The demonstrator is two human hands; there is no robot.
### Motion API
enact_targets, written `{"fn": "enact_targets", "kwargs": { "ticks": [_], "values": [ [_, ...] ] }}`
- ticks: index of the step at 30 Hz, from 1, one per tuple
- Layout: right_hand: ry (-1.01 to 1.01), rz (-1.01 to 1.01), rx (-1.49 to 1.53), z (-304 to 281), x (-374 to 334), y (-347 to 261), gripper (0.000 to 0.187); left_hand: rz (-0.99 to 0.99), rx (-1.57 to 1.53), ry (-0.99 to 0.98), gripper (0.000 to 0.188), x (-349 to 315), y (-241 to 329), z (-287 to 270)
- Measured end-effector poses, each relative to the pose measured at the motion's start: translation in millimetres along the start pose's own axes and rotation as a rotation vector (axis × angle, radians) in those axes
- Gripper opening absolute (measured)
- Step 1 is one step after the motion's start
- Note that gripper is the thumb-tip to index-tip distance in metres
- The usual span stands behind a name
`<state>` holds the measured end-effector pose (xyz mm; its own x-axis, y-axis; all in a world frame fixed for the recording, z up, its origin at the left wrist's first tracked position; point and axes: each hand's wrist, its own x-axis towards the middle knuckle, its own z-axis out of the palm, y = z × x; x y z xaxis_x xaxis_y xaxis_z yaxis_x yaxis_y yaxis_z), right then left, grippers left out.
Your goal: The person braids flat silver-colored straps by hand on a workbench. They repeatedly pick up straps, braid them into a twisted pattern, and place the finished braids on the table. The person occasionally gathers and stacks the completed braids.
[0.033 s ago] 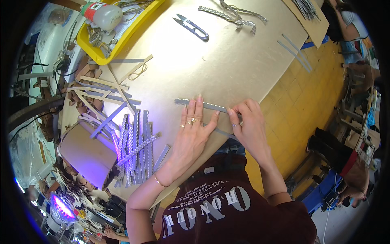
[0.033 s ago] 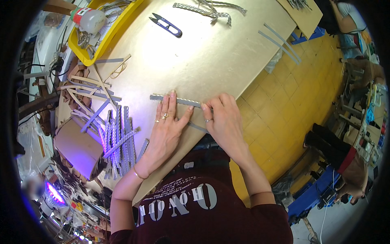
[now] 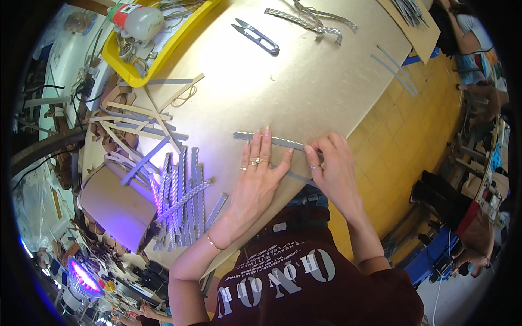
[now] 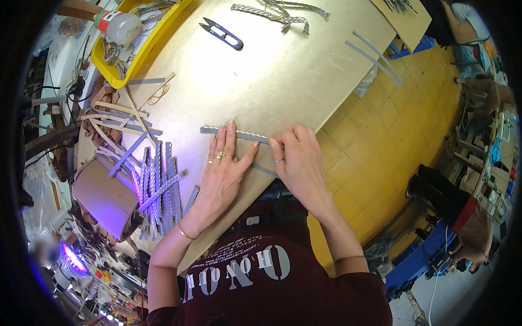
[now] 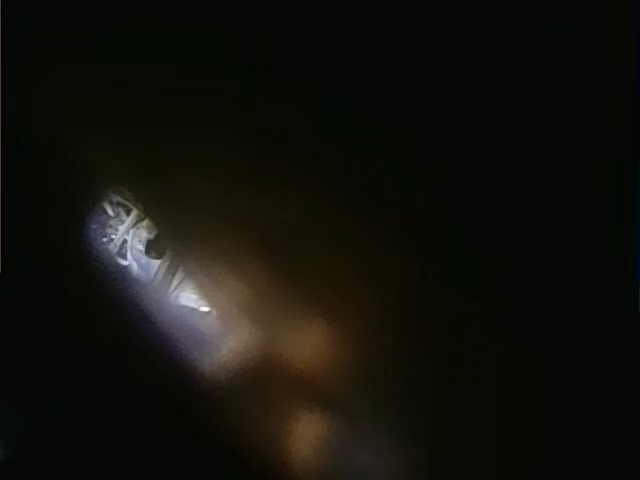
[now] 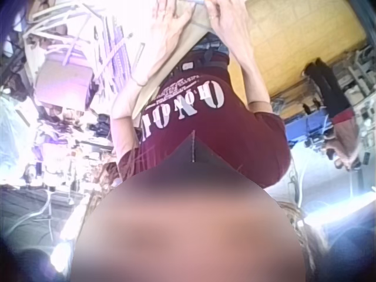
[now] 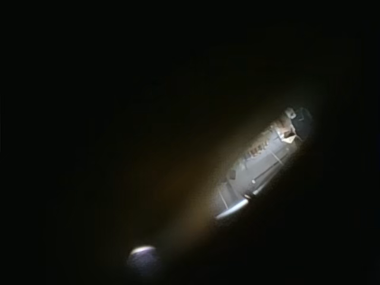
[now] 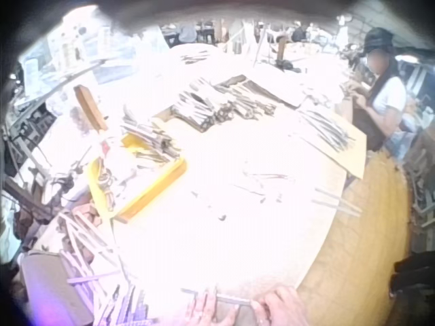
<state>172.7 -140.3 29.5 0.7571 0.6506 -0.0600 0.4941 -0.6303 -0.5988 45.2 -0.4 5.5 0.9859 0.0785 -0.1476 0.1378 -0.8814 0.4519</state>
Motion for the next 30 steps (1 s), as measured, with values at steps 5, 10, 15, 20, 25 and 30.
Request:
{"fn": "enact_targets", "kwargs": {
  "ticks": [5, 10, 15, 20, 25, 30],
  "values": [
    [-0.002, 0.007, -0.018, 1.3, -1.7, -0.1, 0.016, 0.008, 0.056, 0.007, 0.058, -0.1, -0.1, 1.3],
    [0.030, -0.026, -0.099, 7.0, 1.7, -0.3, 0.016, 0.012, 0.083, 0.012, 0.059, 2.9, -3.1, 2.1],
    [-0.009, -0.055, -0.222, 8.9, 1.5, -1.5, 0.015, 0.009, 0.100, -0.004, 0.060, 5.5, -0.7, -0.5],
    [-0.012, -0.058, -0.334, 8.2, 1.1, -3.2, 0.017, -0.036, 0.124, 0.018, 0.060, 8.2, 9.3, -1.5],
    [-0.081, 0.170, -0.142, -8.6, -5.7, 6.0, 0.022, -0.052, 0.231, 0.017, 0.058, 9.9, 15.0, 0.8],
    [-0.041, 0.180, 0.052, -15.0, -14.6, 11.3, 0.020, -0.074, 0.149, 0.000, 0.063, 10.2, 16.4, 3.0]
  ]
}}
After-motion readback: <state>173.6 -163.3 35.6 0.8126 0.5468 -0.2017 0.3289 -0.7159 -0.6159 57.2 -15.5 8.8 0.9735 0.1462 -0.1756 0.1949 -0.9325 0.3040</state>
